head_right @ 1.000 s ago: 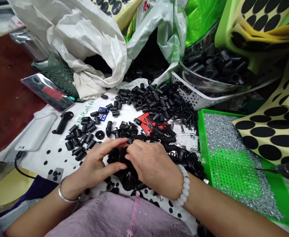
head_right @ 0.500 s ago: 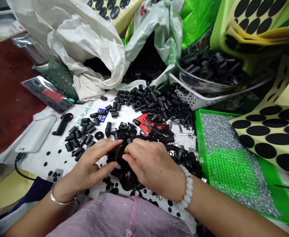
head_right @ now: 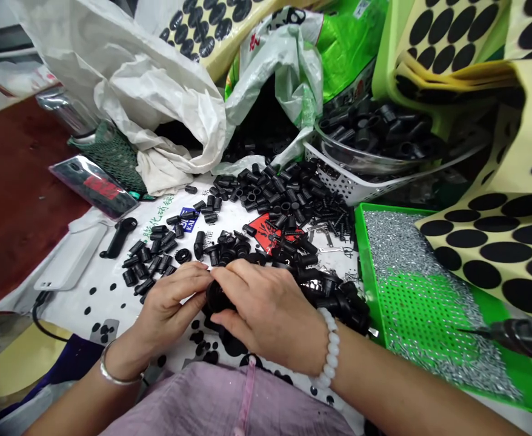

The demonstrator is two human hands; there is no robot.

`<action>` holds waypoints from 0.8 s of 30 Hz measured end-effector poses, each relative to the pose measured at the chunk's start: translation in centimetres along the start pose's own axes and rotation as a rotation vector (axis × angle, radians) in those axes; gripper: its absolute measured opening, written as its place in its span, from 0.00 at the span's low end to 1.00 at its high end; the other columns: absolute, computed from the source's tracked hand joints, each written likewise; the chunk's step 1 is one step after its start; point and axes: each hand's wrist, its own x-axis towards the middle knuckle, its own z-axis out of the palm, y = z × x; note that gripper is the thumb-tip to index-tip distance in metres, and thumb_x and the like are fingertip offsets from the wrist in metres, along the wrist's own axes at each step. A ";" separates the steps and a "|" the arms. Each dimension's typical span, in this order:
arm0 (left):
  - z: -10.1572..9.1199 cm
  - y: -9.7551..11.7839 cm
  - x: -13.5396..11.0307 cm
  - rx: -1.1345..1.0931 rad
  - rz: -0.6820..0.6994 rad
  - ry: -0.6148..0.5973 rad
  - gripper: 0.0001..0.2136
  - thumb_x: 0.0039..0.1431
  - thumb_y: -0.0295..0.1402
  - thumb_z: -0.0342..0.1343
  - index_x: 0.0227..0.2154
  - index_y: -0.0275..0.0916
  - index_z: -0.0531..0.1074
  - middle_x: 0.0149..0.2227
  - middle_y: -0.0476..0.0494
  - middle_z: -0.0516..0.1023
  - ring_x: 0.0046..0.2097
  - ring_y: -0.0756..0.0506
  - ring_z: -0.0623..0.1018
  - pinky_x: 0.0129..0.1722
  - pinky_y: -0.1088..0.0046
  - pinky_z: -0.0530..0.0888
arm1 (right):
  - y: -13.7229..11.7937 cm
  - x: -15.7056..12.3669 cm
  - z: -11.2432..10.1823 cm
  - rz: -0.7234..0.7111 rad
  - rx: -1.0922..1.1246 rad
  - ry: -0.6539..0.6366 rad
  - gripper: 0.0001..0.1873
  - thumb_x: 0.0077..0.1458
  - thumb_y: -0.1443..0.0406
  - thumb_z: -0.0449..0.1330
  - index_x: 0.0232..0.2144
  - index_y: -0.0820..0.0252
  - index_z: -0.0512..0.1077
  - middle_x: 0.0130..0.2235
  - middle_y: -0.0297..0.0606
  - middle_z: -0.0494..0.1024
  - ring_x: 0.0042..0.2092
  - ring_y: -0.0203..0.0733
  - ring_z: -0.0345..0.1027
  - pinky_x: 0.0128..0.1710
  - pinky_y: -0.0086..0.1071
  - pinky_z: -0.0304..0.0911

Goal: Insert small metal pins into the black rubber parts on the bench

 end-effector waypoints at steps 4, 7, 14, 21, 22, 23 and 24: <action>0.1 0.2 0.1 -0.009 0.002 0.028 0.08 0.57 0.22 0.50 0.36 0.38 0.70 0.27 0.47 0.74 0.30 0.49 0.72 0.43 0.63 0.68 | -0.2 0.0 0.3 -0.012 0.024 0.084 0.17 0.56 0.61 0.55 0.44 0.67 0.65 0.37 0.42 0.73 0.37 0.41 0.69 0.34 0.34 0.67; 0.2 0.3 0.2 -0.045 0.011 0.053 0.09 0.57 0.21 0.50 0.36 0.38 0.71 0.28 0.47 0.74 0.29 0.50 0.72 0.44 0.62 0.67 | -0.4 -0.1 0.6 -0.038 -0.002 0.135 0.17 0.57 0.60 0.54 0.43 0.69 0.66 0.37 0.44 0.74 0.38 0.42 0.69 0.36 0.35 0.68; 1.2 -0.2 -0.1 -0.110 0.028 0.126 0.12 0.55 0.19 0.49 0.38 0.39 0.71 0.29 0.47 0.75 0.32 0.50 0.74 0.47 0.62 0.67 | -0.8 0.0 1.3 -0.086 -0.066 0.256 0.15 0.60 0.63 0.50 0.39 0.71 0.68 0.36 0.47 0.75 0.38 0.43 0.71 0.37 0.35 0.69; 2.2 -0.3 -0.7 -0.130 0.035 0.208 0.15 0.55 0.18 0.48 0.40 0.40 0.72 0.32 0.46 0.77 0.34 0.49 0.75 0.47 0.64 0.68 | -0.8 0.1 2.0 -0.060 -0.092 0.240 0.16 0.61 0.63 0.47 0.40 0.70 0.69 0.35 0.47 0.75 0.37 0.42 0.71 0.34 0.33 0.69; 2.1 -0.3 -0.7 -0.155 0.015 0.207 0.15 0.55 0.18 0.49 0.40 0.41 0.72 0.32 0.46 0.78 0.34 0.49 0.75 0.47 0.65 0.68 | -0.8 0.2 1.9 -0.060 -0.078 0.234 0.16 0.61 0.62 0.47 0.41 0.70 0.69 0.35 0.47 0.76 0.37 0.42 0.71 0.35 0.33 0.70; 2.0 -0.2 -0.7 -0.185 -0.011 0.204 0.14 0.56 0.19 0.49 0.40 0.41 0.72 0.33 0.45 0.78 0.34 0.49 0.75 0.47 0.65 0.68 | -0.8 0.2 1.8 -0.061 -0.063 0.228 0.18 0.61 0.60 0.48 0.42 0.70 0.68 0.36 0.47 0.76 0.38 0.42 0.71 0.36 0.34 0.70; 1.9 -0.1 -0.6 -0.221 -0.036 0.202 0.13 0.56 0.20 0.50 0.39 0.41 0.73 0.33 0.45 0.78 0.34 0.49 0.75 0.47 0.65 0.68 | -0.7 0.2 1.6 -0.058 -0.047 0.220 0.20 0.60 0.58 0.49 0.45 0.71 0.66 0.38 0.47 0.75 0.39 0.42 0.71 0.37 0.34 0.70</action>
